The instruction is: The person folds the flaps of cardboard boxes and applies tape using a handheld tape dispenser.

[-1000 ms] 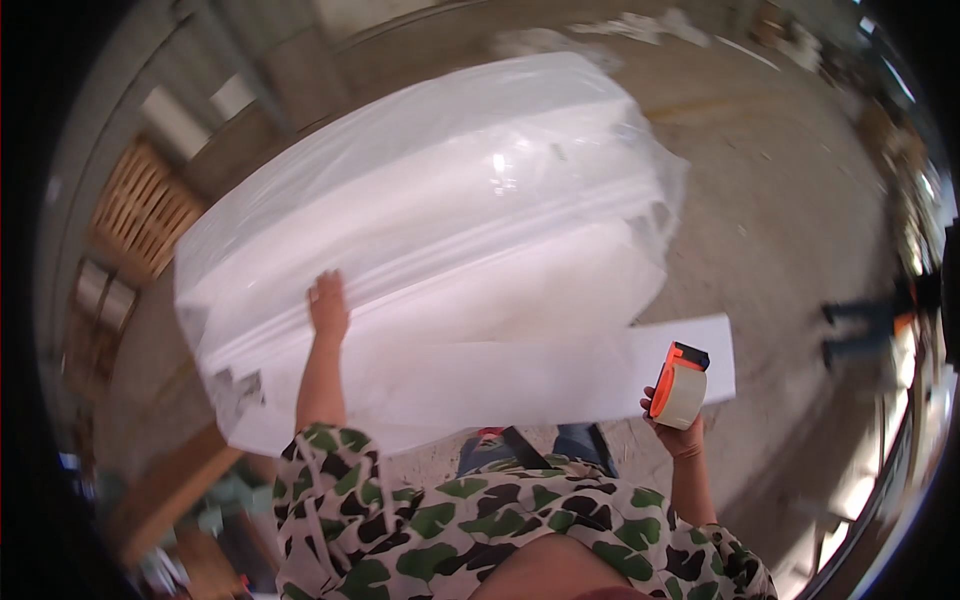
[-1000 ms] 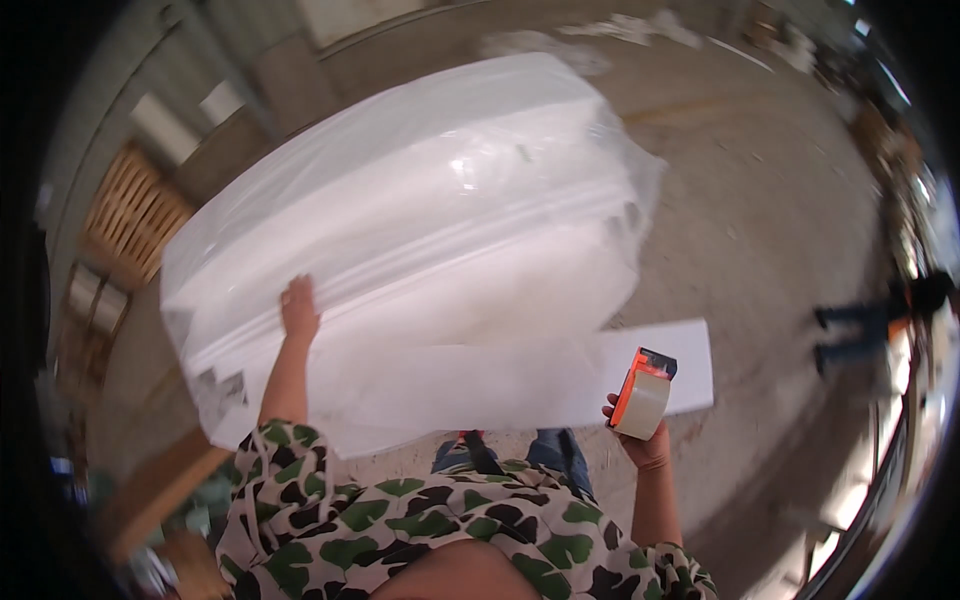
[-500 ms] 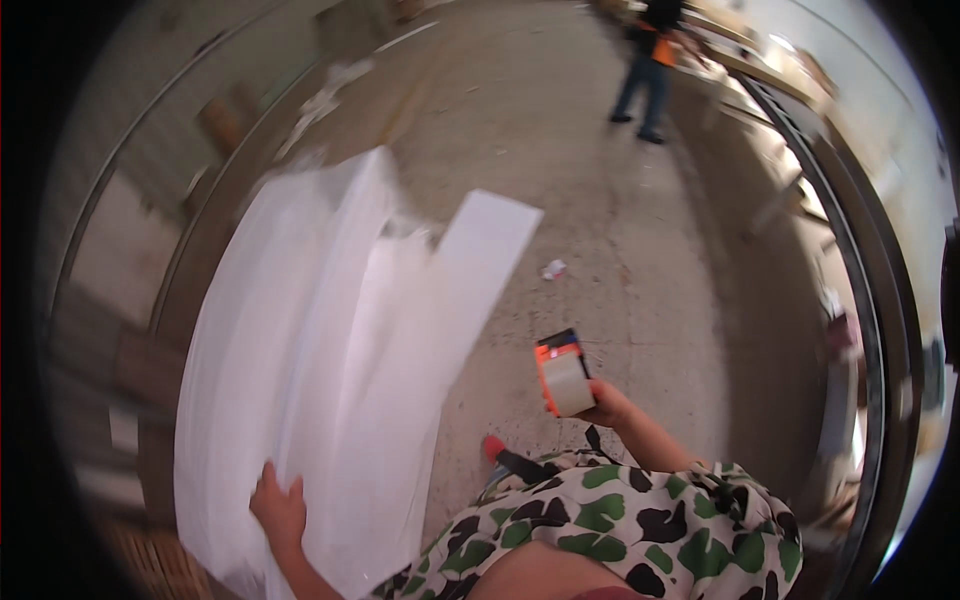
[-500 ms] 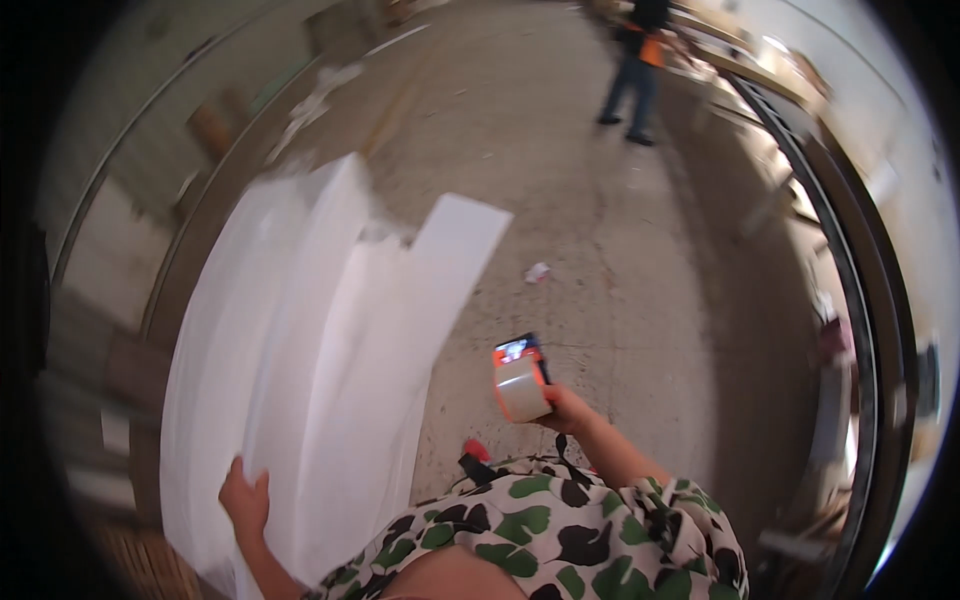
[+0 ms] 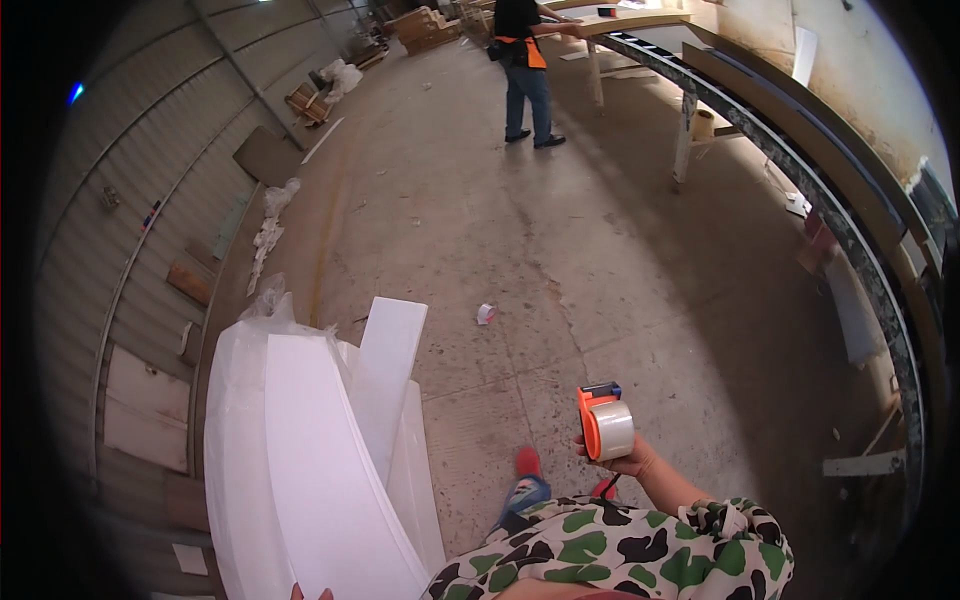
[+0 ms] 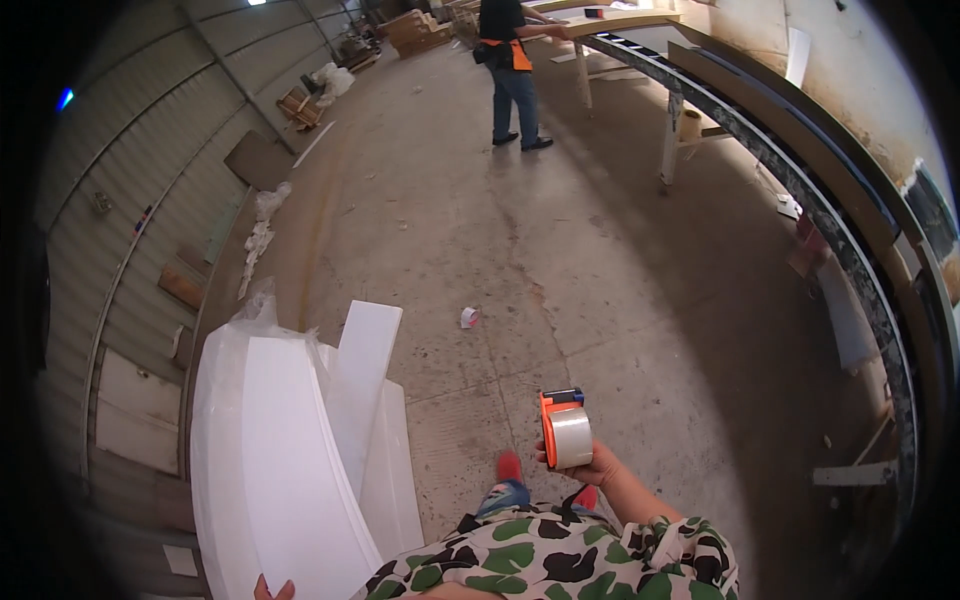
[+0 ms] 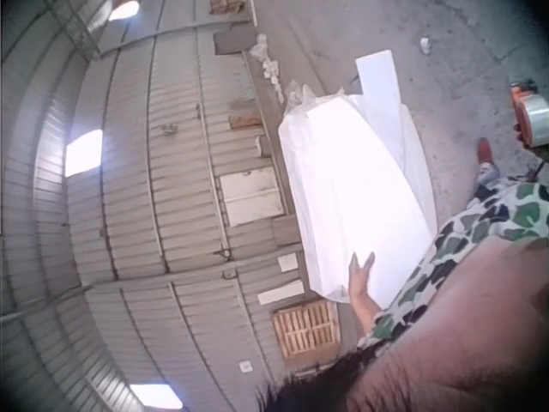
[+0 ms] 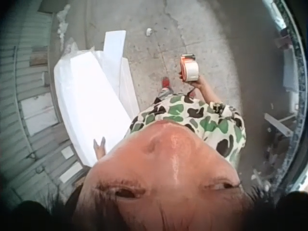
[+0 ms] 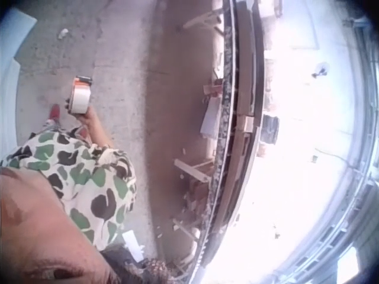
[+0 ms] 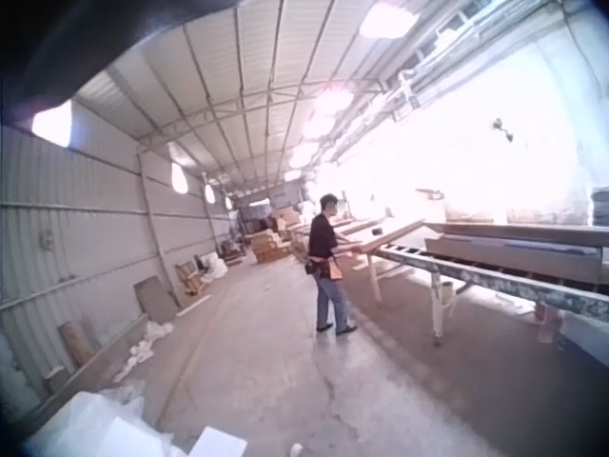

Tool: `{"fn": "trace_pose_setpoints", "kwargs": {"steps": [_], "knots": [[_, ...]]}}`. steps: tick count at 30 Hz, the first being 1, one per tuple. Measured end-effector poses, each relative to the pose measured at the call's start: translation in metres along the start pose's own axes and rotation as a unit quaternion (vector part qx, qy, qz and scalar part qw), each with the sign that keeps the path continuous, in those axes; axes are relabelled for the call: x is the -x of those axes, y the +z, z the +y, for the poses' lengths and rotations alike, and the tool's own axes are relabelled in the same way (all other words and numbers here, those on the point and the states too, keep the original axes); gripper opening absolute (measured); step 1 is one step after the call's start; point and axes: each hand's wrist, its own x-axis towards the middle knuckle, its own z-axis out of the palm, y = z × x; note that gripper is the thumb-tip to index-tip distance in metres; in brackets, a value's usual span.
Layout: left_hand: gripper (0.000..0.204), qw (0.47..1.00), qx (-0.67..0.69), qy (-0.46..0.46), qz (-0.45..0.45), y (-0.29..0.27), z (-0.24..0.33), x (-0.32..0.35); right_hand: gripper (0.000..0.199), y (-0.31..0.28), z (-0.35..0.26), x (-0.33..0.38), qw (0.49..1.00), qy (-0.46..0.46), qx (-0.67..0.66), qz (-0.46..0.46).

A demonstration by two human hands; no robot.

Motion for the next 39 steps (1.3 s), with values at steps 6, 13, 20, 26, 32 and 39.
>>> {"fn": "trace_pose_setpoints", "kwargs": {"steps": [6, 13, 20, 26, 32, 39], "knots": [[0.089, 0.996, 0.066, -0.013, 0.06, 0.028, 0.057, 0.039, 0.041, 0.03, -0.08, -0.03, 0.997, 0.007, 0.023, -0.079], [0.046, 0.957, 0.173, 0.224, 0.063, 0.118, 0.025, 0.0, 0.043, 0.068, -0.196, -0.089, 0.983, 0.027, 0.077, -0.164], [0.05, 0.936, 0.345, 0.044, 0.043, 0.247, 0.067, -0.206, 0.042, 0.091, -0.316, -0.105, 0.982, 0.071, 0.143, -0.102], [0.076, 0.983, 0.127, 0.031, 0.126, 0.27, 0.197, -0.182, 0.039, 0.06, -0.365, -0.119, 0.992, 0.054, 0.102, -0.043], [0.086, 0.978, -0.115, 0.011, 0.176, 0.282, 0.254, -0.107, 0.041, 0.02, -0.424, -0.148, 0.988, 0.125, 0.06, -0.067], [0.062, 0.983, 0.166, 0.058, 0.056, 0.353, 0.307, 0.116, 0.043, 0.004, -0.477, -0.184, 0.943, 0.312, 0.014, -0.115]]}}
